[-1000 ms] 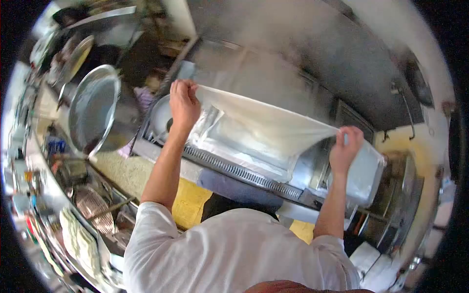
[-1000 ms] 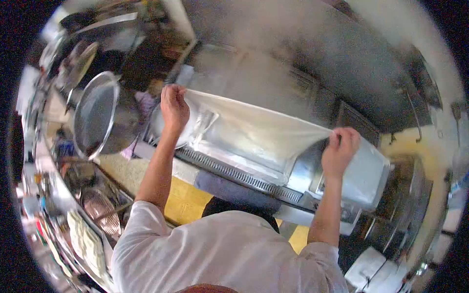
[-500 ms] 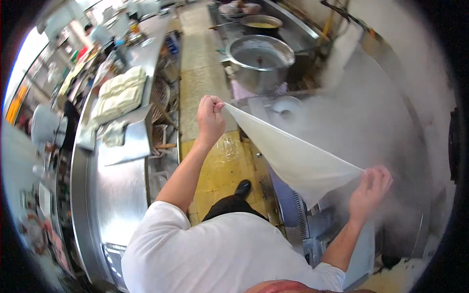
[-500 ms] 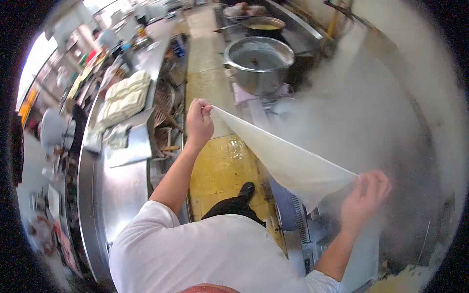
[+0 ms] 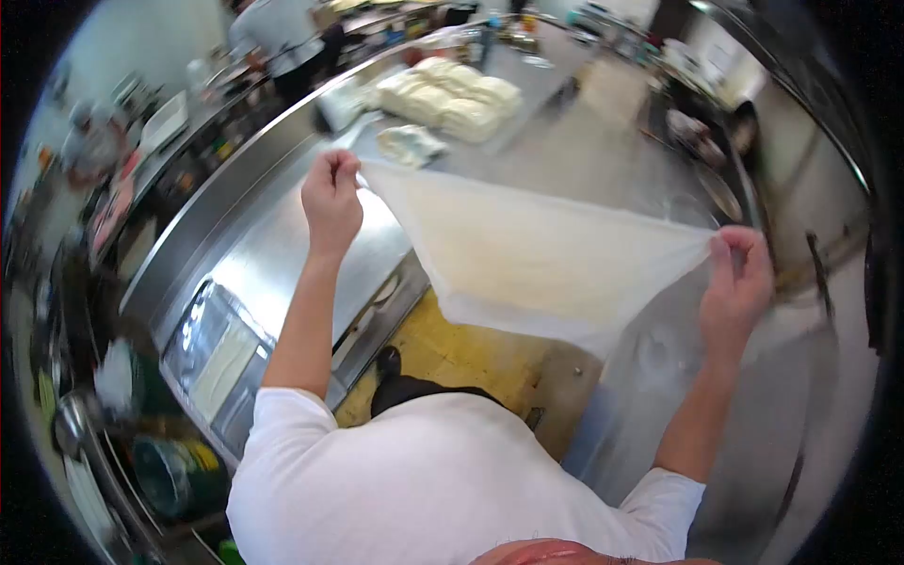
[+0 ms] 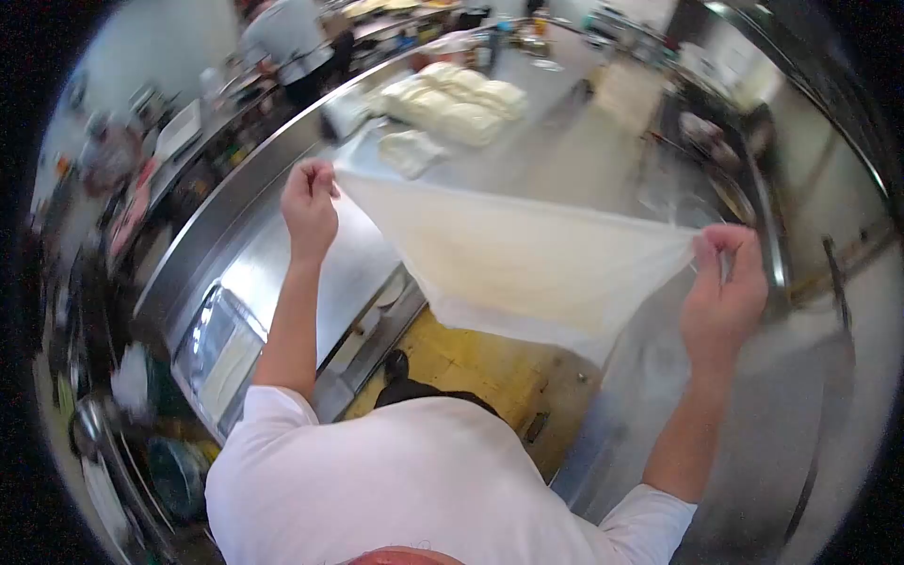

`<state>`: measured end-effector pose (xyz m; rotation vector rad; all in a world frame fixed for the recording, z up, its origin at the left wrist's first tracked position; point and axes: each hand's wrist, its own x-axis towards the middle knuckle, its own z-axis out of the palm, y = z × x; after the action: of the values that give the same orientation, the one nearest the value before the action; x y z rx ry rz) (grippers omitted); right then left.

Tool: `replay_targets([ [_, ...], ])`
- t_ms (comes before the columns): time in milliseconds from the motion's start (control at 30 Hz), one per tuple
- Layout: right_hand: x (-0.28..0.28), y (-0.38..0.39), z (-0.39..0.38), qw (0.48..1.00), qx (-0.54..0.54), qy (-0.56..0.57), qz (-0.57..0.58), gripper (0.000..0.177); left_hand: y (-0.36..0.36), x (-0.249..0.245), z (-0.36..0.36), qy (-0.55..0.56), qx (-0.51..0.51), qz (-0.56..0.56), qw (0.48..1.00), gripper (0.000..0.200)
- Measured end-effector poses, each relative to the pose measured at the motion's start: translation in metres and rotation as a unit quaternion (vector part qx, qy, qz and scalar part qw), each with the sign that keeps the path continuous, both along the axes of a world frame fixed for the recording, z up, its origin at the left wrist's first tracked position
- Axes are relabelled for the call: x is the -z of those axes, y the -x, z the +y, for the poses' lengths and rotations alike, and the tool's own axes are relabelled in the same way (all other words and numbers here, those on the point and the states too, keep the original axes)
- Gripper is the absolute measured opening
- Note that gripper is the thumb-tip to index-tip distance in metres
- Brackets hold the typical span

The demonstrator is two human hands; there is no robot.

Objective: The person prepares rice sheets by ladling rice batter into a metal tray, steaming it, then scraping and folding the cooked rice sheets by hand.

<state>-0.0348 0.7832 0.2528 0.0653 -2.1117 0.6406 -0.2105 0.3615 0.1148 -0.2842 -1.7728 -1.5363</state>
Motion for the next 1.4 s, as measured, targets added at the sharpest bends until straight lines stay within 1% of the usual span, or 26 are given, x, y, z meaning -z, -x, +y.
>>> replay_targets([
  [133, -0.013, 0.124, -0.061, 0.994, -0.102, -0.036, -0.031, 0.011, -0.004, -0.021, -0.113, 0.017, -0.13, 0.005, 0.991, 0.008],
  [200, -0.012, 0.185, -0.107, 0.982, -0.174, 0.041, -0.061, 0.015, -0.006, -0.029, -0.162, 0.028, -0.185, 0.009, 0.982, 0.008],
  [300, -0.008, 0.263, -0.192, 0.956, -0.272, 0.055, -0.095, 0.014, -0.011, -0.03, -0.236, 0.036, -0.256, -0.011, 0.966, 0.01],
  [333, -0.004, 0.292, -0.218, 0.949, -0.295, 0.052, -0.101, 0.013, -0.011, -0.029, -0.258, 0.049, -0.3, -0.04, 0.952, 0.011],
  [400, 0.011, 0.346, -0.275, 0.938, -0.325, 0.033, -0.117, 0.014, -0.014, -0.024, -0.3, 0.075, -0.372, -0.087, 0.921, 0.013],
  [433, 0.02, 0.371, -0.304, 0.931, -0.342, 0.016, -0.127, 0.015, -0.013, -0.022, -0.318, 0.074, -0.384, -0.09, 0.916, 0.013],
  [500, 0.035, 0.414, -0.363, 0.934, -0.334, -0.045, -0.118, 0.016, -0.009, -0.017, -0.349, 0.138, -0.438, -0.106, 0.882, 0.014],
  [567, 0.058, 0.464, -0.413, 0.916, -0.38, -0.039, -0.125, 0.014, 0.0, -0.01, -0.383, 0.16, -0.457, -0.126, 0.866, 0.012],
  [600, 0.065, 0.481, -0.436, 0.912, -0.389, -0.038, -0.124, 0.014, 0.005, -0.007, -0.399, 0.182, -0.466, -0.142, 0.854, 0.01],
  [633, 0.07, 0.496, -0.455, 0.91, -0.383, -0.047, -0.154, 0.014, 0.01, -0.006, -0.411, 0.182, -0.473, -0.142, 0.85, 0.01],
  [667, 0.074, 0.51, -0.474, 0.906, -0.377, -0.056, -0.181, 0.014, 0.015, -0.004, -0.423, 0.22, -0.483, -0.137, 0.836, 0.008],
  [700, 0.08, 0.526, -0.49, 0.904, -0.384, -0.055, -0.178, 0.014, 0.019, -0.005, -0.433, 0.258, -0.491, -0.132, 0.822, 0.007],
  [767, 0.088, 0.555, -0.516, 0.891, -0.402, -0.001, -0.209, 0.014, 0.027, -0.011, -0.448, 0.269, -0.502, -0.139, 0.81, 0.006],
  [833, 0.084, 0.573, -0.535, 0.888, -0.403, 0.021, -0.218, 0.014, 0.034, -0.02, -0.456, 0.309, -0.518, -0.115, 0.789, 0.006],
  [900, 0.077, 0.586, -0.546, 0.894, -0.395, 0.018, -0.209, 0.014, 0.037, -0.031, -0.457, 0.317, -0.533, -0.113, 0.777, 0.005],
  [967, 0.072, 0.594, -0.548, 0.891, -0.401, 0.021, -0.212, 0.014, 0.035, -0.041, -0.45, 0.325, -0.546, -0.113, 0.764, 0.005],
  [1033, 0.071, 0.593, -0.542, 0.883, -0.428, 0.045, -0.185, 0.014, 0.028, -0.048, -0.438, 0.338, -0.556, -0.083, 0.755, 0.005],
  [1067, 0.075, 0.591, -0.536, 0.881, -0.432, 0.049, -0.185, 0.014, 0.023, -0.049, -0.428, 0.342, -0.558, -0.083, 0.751, 0.005],
  [1133, 0.095, 0.579, -0.515, 0.88, -0.452, 0.046, -0.14, 0.013, 0.01, -0.041, -0.405, 0.348, -0.558, -0.08, 0.749, 0.005],
  [1167, 0.109, 0.57, -0.501, 0.886, -0.447, 0.027, -0.12, 0.013, 0.003, -0.032, -0.392, 0.345, -0.545, -0.08, 0.76, 0.005],
  [1200, 0.126, 0.558, -0.484, 0.891, -0.442, 0.007, -0.101, 0.013, -0.005, -0.018, -0.377, 0.342, -0.531, -0.081, 0.771, 0.004],
  [1267, 0.183, 0.542, -0.446, 0.855, -0.479, 0.041, -0.195, 0.014, -0.026, 0.023, -0.337, 0.316, -0.515, -0.146, 0.784, 0.005],
  [1300, 0.229, 0.533, -0.424, 0.883, -0.439, -0.016, -0.163, 0.013, -0.04, 0.055, -0.318, 0.284, -0.492, -0.178, 0.803, 0.003],
  [1333, 0.259, 0.508, -0.398, 0.868, -0.451, -0.022, -0.208, 0.01, -0.055, 0.092, -0.301, 0.252, -0.47, -0.208, 0.82, 0.001],
  [1367, 0.295, 0.487, -0.375, 0.859, -0.459, -0.056, -0.218, 0.01, -0.074, 0.133, -0.28, 0.233, -0.45, -0.287, 0.813, 0.002],
  [1400, 0.352, 0.478, -0.348, 0.839, -0.447, -0.143, -0.277, 0.011, -0.088, 0.181, -0.254, 0.09, -0.426, -0.332, 0.837, 0.004],
])
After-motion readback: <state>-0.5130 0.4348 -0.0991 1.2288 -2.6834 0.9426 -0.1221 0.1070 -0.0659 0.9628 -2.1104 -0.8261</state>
